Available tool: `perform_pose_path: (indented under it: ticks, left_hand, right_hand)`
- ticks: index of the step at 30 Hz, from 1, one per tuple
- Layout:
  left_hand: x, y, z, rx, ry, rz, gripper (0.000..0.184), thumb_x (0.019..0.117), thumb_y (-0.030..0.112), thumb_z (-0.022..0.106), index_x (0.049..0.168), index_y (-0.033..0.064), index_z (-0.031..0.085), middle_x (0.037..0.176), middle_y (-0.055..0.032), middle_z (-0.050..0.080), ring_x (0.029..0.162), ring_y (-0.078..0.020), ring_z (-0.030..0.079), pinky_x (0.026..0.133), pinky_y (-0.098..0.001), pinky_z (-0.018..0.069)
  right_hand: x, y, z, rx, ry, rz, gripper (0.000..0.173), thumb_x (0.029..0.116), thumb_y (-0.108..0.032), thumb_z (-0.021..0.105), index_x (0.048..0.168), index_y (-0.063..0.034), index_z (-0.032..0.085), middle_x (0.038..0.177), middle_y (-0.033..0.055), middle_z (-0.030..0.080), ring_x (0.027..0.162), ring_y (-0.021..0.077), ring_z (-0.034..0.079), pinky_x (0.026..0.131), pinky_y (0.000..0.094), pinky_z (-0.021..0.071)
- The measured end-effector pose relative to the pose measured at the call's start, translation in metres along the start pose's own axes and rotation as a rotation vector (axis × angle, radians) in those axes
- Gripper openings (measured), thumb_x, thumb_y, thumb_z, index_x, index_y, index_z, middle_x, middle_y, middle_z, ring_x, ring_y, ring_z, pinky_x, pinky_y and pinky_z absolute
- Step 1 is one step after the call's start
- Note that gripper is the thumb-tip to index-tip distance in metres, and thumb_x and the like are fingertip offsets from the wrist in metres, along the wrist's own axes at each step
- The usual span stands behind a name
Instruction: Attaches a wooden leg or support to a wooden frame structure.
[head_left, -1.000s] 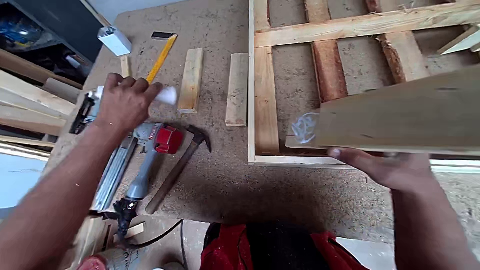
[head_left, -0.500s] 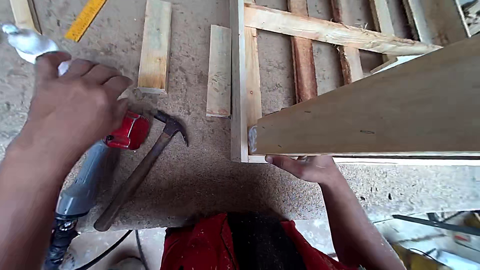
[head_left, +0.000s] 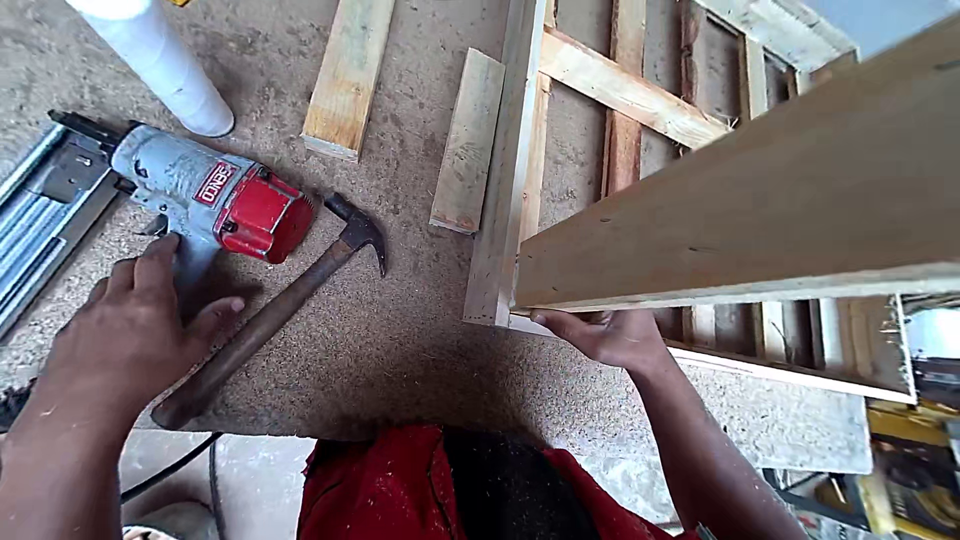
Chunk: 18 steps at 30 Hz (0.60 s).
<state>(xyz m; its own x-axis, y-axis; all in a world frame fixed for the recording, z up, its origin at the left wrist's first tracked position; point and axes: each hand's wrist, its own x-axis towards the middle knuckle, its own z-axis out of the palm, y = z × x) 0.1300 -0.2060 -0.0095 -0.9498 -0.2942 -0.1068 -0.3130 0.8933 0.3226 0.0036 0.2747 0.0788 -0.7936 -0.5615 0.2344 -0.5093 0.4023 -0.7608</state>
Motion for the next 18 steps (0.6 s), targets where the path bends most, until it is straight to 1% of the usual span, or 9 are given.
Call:
perform_pose_path:
  ticks: [1, 2, 4, 6, 8, 10, 12, 16, 18]
  left_hand:
    - [0.004, 0.002, 0.000, -0.027, -0.006, -0.025, 0.091, 0.0880, 0.051, 0.075, 0.157, 0.0097, 0.031, 0.129, -0.0369, 0.054, 0.102, -0.0650, 0.059, 0.074, -0.0832, 0.0445]
    - [0.007, 0.003, 0.000, -0.061, -0.005, -0.041, 0.088, 0.0895, 0.047, 0.075, 0.155, 0.0088, 0.030, 0.126, -0.0372, 0.056, 0.098, -0.0648, 0.061, 0.074, -0.0831, 0.0446]
    - [0.011, 0.000, 0.004, -0.099, 0.006, -0.063, 0.081, 0.0932, 0.045, 0.071, 0.153, 0.0090, 0.029, 0.117, -0.0361, 0.061, 0.089, -0.0630, 0.063, 0.071, -0.0816, 0.0451]
    - [0.014, -0.001, 0.005, -0.104, 0.012, -0.079, 0.076, 0.0956, 0.043, 0.069, 0.151, 0.0093, 0.029, 0.114, -0.0354, 0.062, 0.087, -0.0626, 0.063, 0.069, -0.0809, 0.0449]
    - [0.016, -0.003, 0.005, -0.099, 0.022, -0.081, 0.074, 0.0963, 0.043, 0.068, 0.150, 0.0101, 0.029, 0.109, -0.0342, 0.062, 0.085, -0.0613, 0.063, 0.067, -0.0797, 0.0453]
    - [0.016, -0.007, 0.009, -0.092, 0.038, -0.075, 0.072, 0.0967, 0.044, 0.066, 0.150, 0.0118, 0.029, 0.107, -0.0326, 0.063, 0.083, -0.0602, 0.063, 0.065, -0.0788, 0.0455]
    - [0.015, -0.009, 0.011, -0.089, 0.048, -0.071, 0.072, 0.0965, 0.045, 0.065, 0.150, 0.0143, 0.029, 0.106, -0.0310, 0.063, 0.082, -0.0589, 0.064, 0.064, -0.0776, 0.0460]
    - [0.014, -0.011, 0.012, -0.102, 0.067, -0.049, 0.072, 0.0953, 0.044, 0.066, 0.150, 0.0157, 0.030, 0.105, -0.0296, 0.064, 0.080, -0.0581, 0.064, 0.062, -0.0764, 0.0460]
    - [0.014, -0.011, 0.013, -0.108, 0.080, -0.032, 0.072, 0.0951, 0.044, 0.066, 0.150, 0.0149, 0.030, 0.105, -0.0297, 0.064, 0.079, -0.0575, 0.064, 0.061, -0.0759, 0.0461]
  right_hand:
    - [-0.001, 0.001, 0.000, 0.001, 0.002, 0.000, 0.035, 0.0795, -0.019, 0.086, 0.110, -0.0113, 0.072, 0.102, -0.0047, 0.076, 0.095, 0.0058, 0.073, 0.085, 0.0272, 0.0647]
    - [-0.003, 0.002, -0.001, 0.011, 0.003, 0.005, 0.035, 0.0794, -0.019, 0.086, 0.110, -0.0105, 0.072, 0.102, -0.0040, 0.076, 0.094, 0.0067, 0.074, 0.085, 0.0281, 0.0648]
    - [-0.005, 0.004, -0.002, 0.002, 0.003, -0.001, 0.037, 0.0793, -0.020, 0.087, 0.111, -0.0104, 0.070, 0.102, -0.0041, 0.076, 0.094, 0.0070, 0.074, 0.085, 0.0282, 0.0647]
    - [-0.005, 0.005, -0.004, -0.018, 0.000, -0.010, 0.038, 0.0797, -0.022, 0.087, 0.111, -0.0108, 0.070, 0.102, -0.0048, 0.076, 0.094, 0.0061, 0.073, 0.085, 0.0269, 0.0643]
    - [-0.007, 0.005, -0.006, -0.005, 0.005, 0.007, 0.039, 0.0797, -0.022, 0.088, 0.112, -0.0109, 0.069, 0.102, -0.0043, 0.076, 0.094, 0.0073, 0.074, 0.084, 0.0277, 0.0646]
    - [-0.008, 0.004, -0.006, 0.010, 0.015, 0.034, 0.038, 0.0793, -0.021, 0.088, 0.112, -0.0119, 0.069, 0.100, -0.0051, 0.076, 0.091, 0.0071, 0.074, 0.082, 0.0270, 0.0649]
    - [-0.010, 0.005, -0.005, 0.023, 0.004, 0.054, 0.037, 0.0806, -0.018, 0.086, 0.112, -0.0120, 0.069, 0.101, -0.0049, 0.076, 0.092, 0.0077, 0.074, 0.083, 0.0273, 0.0649]
    - [-0.010, 0.003, -0.007, -0.041, 0.003, 0.091, 0.030, 0.0815, -0.018, 0.085, 0.108, -0.0138, 0.072, 0.098, -0.0087, 0.076, 0.089, 0.0020, 0.072, 0.082, 0.0221, 0.0630]
    - [-0.010, 0.001, -0.006, -0.071, -0.002, 0.096, 0.029, 0.0814, -0.019, 0.085, 0.107, -0.0153, 0.073, 0.099, -0.0103, 0.076, 0.092, 0.0003, 0.072, 0.085, 0.0218, 0.0622]
